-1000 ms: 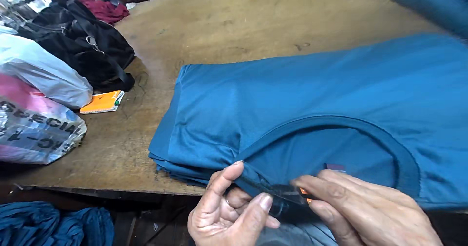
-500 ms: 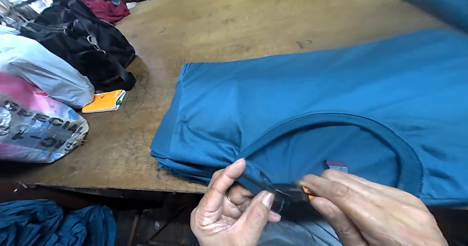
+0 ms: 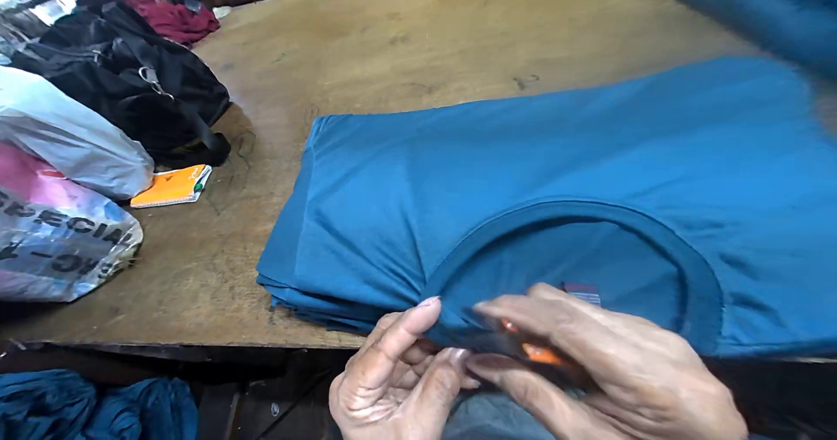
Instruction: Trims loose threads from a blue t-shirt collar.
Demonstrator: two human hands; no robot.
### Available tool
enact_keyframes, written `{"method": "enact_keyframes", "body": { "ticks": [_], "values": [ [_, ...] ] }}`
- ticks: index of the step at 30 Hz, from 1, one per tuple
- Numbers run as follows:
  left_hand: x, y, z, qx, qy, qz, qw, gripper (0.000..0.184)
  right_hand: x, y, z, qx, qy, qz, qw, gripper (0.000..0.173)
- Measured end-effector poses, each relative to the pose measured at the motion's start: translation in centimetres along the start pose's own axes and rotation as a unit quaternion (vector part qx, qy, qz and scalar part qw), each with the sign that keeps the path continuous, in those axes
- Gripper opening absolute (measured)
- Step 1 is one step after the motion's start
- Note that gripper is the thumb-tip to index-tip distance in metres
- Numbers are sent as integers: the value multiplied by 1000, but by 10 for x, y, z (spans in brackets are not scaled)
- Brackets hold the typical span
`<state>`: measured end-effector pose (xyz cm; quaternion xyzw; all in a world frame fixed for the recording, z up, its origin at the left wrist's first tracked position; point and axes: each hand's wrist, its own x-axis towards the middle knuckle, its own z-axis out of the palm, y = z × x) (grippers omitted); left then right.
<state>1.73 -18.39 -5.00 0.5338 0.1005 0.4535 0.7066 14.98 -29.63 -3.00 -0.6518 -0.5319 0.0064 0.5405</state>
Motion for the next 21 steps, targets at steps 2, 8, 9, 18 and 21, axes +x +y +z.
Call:
{"method": "enact_keyframes", "body": {
  "ticks": [2,8,9,18,21],
  "values": [
    [-1,-2,-1,-9,-1,3,1000,39,2,-1,3,-40,1,-37,999,15],
    [0,-3,-3,-61,4,-27,998,40,-9,-4,-4,-153,-32,-126,980,13],
    [1,-4,-3,-69,-2,-25,997,41,-10,-4,-3,-148,-43,-131,979,13],
    [3,3,7,-30,27,-36,999,42,-25,-13,-4,-90,-155,-113,977,16],
    [3,4,6,-30,27,-53,998,53,-28,-14,-12,-95,-138,-18,986,41]
  ]
}}
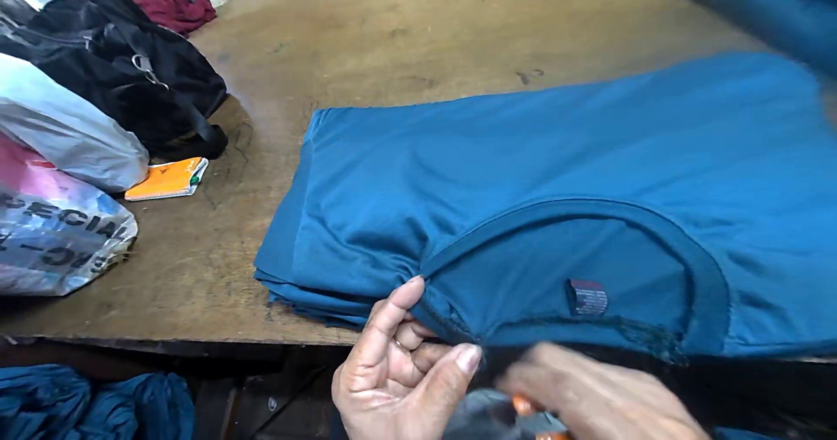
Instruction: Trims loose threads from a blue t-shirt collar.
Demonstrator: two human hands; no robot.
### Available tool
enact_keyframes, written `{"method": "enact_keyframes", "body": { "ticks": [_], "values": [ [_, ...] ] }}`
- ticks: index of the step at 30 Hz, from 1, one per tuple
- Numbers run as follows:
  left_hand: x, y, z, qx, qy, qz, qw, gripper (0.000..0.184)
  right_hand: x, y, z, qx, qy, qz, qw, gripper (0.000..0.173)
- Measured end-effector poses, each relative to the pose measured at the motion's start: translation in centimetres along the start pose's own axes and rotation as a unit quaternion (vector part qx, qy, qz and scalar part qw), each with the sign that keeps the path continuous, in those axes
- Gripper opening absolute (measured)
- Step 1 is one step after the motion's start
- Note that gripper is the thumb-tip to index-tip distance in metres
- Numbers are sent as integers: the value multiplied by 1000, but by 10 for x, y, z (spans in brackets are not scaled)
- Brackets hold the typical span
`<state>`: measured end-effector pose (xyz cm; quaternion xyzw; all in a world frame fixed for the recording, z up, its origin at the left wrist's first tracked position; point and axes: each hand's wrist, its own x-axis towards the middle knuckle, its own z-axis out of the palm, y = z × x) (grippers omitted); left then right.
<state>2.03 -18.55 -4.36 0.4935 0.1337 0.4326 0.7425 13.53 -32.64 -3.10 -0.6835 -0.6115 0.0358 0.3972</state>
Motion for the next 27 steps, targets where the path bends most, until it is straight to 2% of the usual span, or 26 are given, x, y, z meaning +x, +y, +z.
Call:
{"method": "enact_keyframes", "body": {
  "ticks": [1,2,4,7,14,27],
  "values": [
    [0,1,-2,-15,-5,-12,1000,59,-2,2,-5,-19,16,24,999,52],
    [0,3,-2,-29,-8,-27,999,63,-4,6,-10,-53,37,34,997,54],
    [0,9,-1,-52,-8,-61,997,68,-6,17,-16,-131,91,34,987,45],
    [0,15,0,-82,-1,-106,991,70,-8,28,-18,-204,123,8,971,42],
    [-2,23,6,-104,29,-151,983,73,-4,23,-5,-202,136,-29,970,39],
    [-5,22,11,-97,38,-137,985,78,-10,21,-11,-192,116,-29,974,39]
  ]
}}
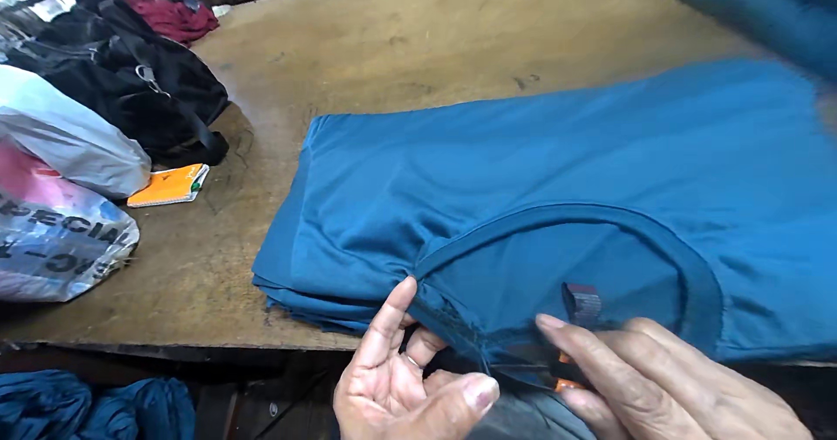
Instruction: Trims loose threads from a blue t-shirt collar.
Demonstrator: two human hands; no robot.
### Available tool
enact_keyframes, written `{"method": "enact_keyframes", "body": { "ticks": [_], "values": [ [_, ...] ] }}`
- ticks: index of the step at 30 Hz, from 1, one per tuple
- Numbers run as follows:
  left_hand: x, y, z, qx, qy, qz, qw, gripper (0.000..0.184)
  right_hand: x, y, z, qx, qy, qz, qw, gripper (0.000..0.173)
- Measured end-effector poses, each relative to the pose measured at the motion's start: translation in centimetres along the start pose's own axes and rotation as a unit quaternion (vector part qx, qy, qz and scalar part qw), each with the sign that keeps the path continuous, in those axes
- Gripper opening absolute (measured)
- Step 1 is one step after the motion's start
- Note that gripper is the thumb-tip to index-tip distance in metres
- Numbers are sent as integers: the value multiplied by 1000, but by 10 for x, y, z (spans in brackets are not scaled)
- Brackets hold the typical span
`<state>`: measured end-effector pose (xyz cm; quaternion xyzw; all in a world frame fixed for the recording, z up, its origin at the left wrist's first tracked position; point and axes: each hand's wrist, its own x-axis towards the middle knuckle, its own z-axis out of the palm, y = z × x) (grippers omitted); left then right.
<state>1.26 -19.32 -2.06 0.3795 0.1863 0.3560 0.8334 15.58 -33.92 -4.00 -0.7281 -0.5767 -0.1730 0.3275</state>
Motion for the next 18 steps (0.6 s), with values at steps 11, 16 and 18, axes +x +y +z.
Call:
{"method": "enact_keyframes", "body": {
  "ticks": [11,16,18],
  "values": [
    [-4,-3,2,28,1,14,1000,85,7,-4,15,-14,24,2,1000,34],
    [-4,-3,0,32,-21,26,999,84,4,5,3,-7,4,21,1000,40],
    [-4,-3,0,30,-28,26,999,84,4,7,4,13,3,27,1000,40]
  ]
}}
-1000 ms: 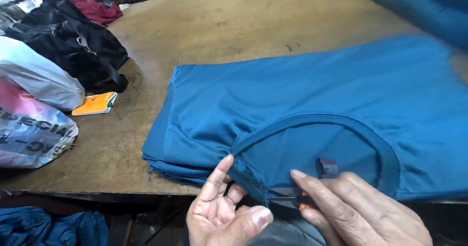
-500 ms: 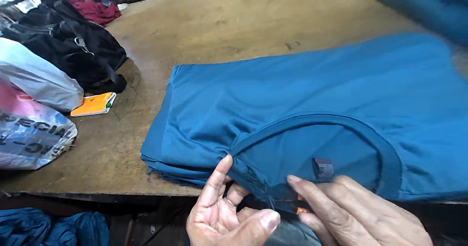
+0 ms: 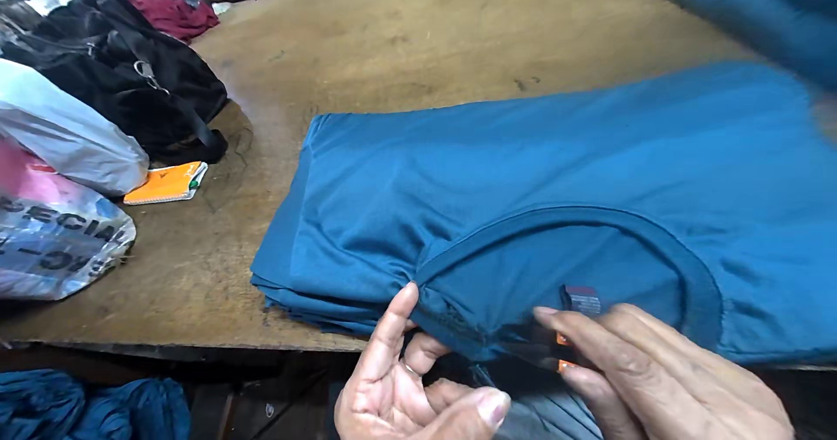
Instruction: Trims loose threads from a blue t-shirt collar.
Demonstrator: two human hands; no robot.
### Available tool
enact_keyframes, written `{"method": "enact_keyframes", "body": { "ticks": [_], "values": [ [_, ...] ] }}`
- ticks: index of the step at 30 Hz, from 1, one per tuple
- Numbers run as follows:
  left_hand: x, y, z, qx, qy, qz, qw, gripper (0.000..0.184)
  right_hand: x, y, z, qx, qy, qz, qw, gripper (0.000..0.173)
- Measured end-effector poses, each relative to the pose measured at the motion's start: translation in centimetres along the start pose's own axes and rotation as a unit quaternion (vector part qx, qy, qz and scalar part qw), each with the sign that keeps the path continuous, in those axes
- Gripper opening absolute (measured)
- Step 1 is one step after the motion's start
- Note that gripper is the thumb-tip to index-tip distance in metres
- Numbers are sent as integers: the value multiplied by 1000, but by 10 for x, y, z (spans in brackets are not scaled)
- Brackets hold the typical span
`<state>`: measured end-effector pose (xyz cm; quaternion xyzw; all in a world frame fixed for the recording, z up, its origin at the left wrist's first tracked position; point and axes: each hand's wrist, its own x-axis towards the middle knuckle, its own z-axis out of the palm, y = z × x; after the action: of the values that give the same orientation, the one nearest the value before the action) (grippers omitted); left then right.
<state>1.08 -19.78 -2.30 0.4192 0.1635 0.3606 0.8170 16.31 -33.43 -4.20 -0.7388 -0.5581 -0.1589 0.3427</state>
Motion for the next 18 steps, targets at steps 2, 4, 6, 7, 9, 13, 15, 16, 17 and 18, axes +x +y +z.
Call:
{"method": "enact_keyframes", "body": {
  "ticks": [2,4,6,7,9,13,15,16,17,18],
  "values": [
    [0,-1,-1,6,-11,3,1000,84,3,-2,1,19,-7,8,1000,41],
    [-1,-2,-2,8,-13,12,1000,82,6,-4,3,32,-14,10,999,41],
    [-1,-2,-3,8,-10,15,1000,76,8,-4,5,41,-18,9,999,40],
    [-1,-3,-2,10,-2,16,1000,72,8,-4,5,46,-19,8,999,39],
    [0,-4,-2,18,6,17,1000,64,10,-5,5,57,-22,2,998,39],
    [2,-6,-2,29,25,21,999,60,11,-6,5,66,-23,0,998,37],
    [2,-6,-2,27,29,19,999,60,11,-6,5,63,-26,0,998,37],
    [2,-6,-2,26,29,19,999,61,11,-5,4,62,-30,-1,998,37],
    [2,-6,-3,26,28,20,999,61,12,-5,2,62,-37,-3,997,38],
    [3,-6,-3,25,26,22,999,60,11,-5,1,64,-41,-6,997,39]
  ]
}}
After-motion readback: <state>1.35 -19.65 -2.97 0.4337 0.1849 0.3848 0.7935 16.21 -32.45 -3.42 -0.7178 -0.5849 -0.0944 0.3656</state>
